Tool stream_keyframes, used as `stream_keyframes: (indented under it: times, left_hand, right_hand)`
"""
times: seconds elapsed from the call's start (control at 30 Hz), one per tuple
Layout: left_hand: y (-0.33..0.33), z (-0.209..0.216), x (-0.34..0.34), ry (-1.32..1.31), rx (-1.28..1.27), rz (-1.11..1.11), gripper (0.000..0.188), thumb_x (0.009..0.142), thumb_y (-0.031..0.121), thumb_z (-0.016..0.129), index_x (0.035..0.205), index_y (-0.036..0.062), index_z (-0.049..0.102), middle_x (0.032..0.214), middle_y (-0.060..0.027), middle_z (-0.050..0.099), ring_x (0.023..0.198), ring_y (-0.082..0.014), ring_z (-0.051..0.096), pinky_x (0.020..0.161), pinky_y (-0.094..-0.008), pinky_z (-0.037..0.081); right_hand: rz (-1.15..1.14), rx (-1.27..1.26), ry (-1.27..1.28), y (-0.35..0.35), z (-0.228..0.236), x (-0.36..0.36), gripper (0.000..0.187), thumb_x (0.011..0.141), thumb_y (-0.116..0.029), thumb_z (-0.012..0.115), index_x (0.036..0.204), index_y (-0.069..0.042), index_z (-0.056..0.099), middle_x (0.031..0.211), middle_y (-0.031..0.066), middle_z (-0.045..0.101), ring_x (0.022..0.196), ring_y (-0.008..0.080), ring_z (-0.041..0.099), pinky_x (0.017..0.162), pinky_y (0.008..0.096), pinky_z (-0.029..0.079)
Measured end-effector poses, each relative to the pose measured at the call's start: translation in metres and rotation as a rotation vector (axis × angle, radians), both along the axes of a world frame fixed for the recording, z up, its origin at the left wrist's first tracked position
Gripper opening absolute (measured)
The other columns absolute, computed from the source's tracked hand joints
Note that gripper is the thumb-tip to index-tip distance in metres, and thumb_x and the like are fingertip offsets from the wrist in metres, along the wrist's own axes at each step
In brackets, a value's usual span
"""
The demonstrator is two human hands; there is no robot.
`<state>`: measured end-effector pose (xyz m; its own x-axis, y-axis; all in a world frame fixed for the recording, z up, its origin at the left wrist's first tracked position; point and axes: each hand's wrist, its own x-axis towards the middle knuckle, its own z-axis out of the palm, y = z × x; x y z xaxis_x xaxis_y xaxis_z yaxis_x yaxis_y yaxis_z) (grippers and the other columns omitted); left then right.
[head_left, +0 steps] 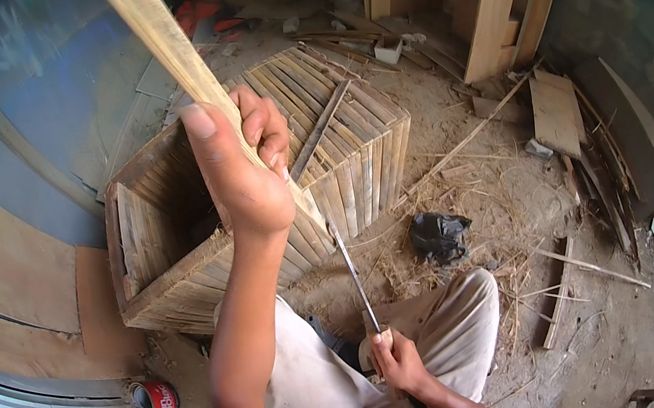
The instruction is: The person sits on the floor and uses a knife to split and shape a long bamboo strip. They repeatedly test the fit of the strip against a partially assembled bamboo structure and continue trimming it.
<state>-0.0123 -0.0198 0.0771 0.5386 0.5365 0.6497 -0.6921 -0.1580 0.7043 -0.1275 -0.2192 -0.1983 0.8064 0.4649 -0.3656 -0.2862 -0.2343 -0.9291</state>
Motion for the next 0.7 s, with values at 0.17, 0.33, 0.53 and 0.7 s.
stream_keyframes:
  times: [0.17,0.33,0.53,0.7]
  left_hand:
    - [0.003,-0.007,-0.006,0.011,0.006,-0.042,0.069,0.094,0.076,0.02,0.065,0.0148,0.03,0.049,0.0023,0.028,0.04,-0.0081,0.021,0.038,-0.0231,0.016]
    - [-0.001,-0.012,-0.008,-0.001,0.047,-0.078,0.071,0.091,0.081,0.02,0.065,0.0151,0.029,0.048,0.0025,0.029,0.039,-0.0072,0.022,0.037,-0.0218,0.017]
    - [-0.003,-0.01,-0.009,0.009,0.016,-0.136,0.072,0.09,0.082,0.02,0.066,0.015,0.031,0.048,0.0029,0.028,0.038,-0.0069,0.022,0.036,-0.0211,0.017]
    - [0.001,-0.012,-0.011,0.0,0.02,-0.058,0.071,0.092,0.079,0.02,0.066,0.0144,0.031,0.048,0.0021,0.028,0.038,-0.0077,0.023,0.036,-0.0223,0.016]
  right_hand:
    - [-0.041,0.43,-0.246,-0.026,0.06,0.002,0.053,0.101,-0.052,0.044,0.106,0.001,0.047,0.072,0.0101,0.056,0.057,0.0133,0.053,0.05,0.0278,0.044]
    - [-0.126,0.639,-0.506,0.0,0.043,0.008,0.043,0.101,-0.039,0.05,0.1,0.003,0.05,0.069,0.0106,0.056,0.056,0.0154,0.055,0.051,0.0298,0.046]
    - [-0.006,-0.038,-0.021,0.007,0.005,0.003,0.038,0.103,-0.034,0.051,0.098,0.003,0.054,0.061,0.0047,0.058,0.054,0.0116,0.057,0.051,0.0315,0.046]
    - [-0.033,0.425,-0.313,-0.012,0.063,0.006,0.034,0.103,-0.033,0.048,0.1,0.001,0.051,0.064,0.0018,0.054,0.055,0.009,0.051,0.05,0.0272,0.042]
